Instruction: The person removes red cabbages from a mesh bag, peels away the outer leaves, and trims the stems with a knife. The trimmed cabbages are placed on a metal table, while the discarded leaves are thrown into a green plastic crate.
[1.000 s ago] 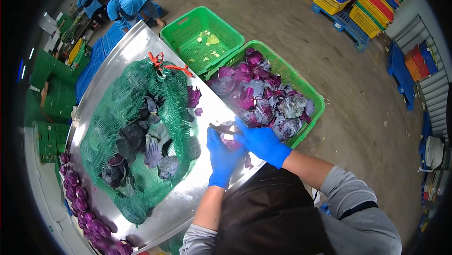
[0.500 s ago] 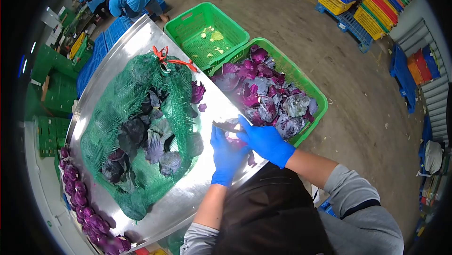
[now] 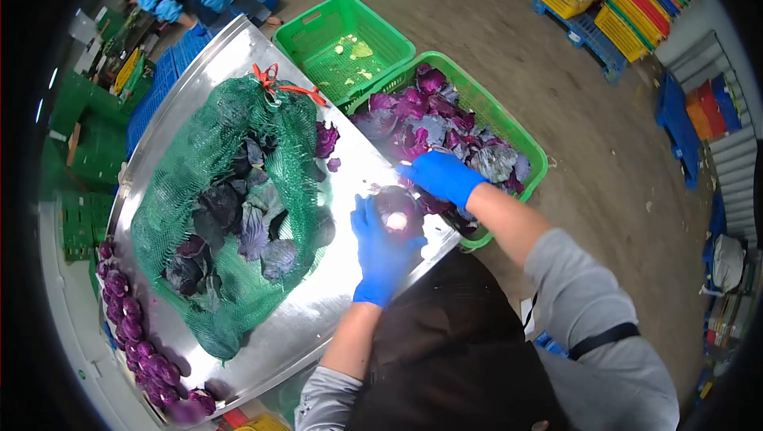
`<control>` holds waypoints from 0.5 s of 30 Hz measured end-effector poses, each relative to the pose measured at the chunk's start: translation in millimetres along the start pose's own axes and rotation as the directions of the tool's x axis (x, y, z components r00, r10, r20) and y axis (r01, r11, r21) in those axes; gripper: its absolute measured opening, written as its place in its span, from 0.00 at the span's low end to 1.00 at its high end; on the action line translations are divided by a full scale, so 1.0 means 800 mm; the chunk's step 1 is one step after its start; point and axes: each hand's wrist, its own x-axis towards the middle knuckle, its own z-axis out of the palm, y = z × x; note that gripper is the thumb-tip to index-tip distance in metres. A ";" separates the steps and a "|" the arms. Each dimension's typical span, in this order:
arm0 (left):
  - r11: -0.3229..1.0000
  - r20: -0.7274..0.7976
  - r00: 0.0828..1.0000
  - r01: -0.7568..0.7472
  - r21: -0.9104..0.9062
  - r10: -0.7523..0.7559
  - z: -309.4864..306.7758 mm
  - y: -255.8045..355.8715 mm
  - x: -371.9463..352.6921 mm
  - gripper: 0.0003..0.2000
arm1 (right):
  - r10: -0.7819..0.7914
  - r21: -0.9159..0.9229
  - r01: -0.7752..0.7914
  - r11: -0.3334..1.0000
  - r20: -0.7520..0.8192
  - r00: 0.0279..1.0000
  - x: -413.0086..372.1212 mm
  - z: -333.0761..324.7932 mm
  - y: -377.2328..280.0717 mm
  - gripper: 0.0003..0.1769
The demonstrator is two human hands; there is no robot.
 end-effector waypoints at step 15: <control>0.970 -0.074 0.996 -0.059 -0.234 0.042 -0.003 -0.051 -0.005 0.54 | 0.203 0.733 -0.228 0.641 0.125 0.971 -0.016 0.013 -0.040 0.28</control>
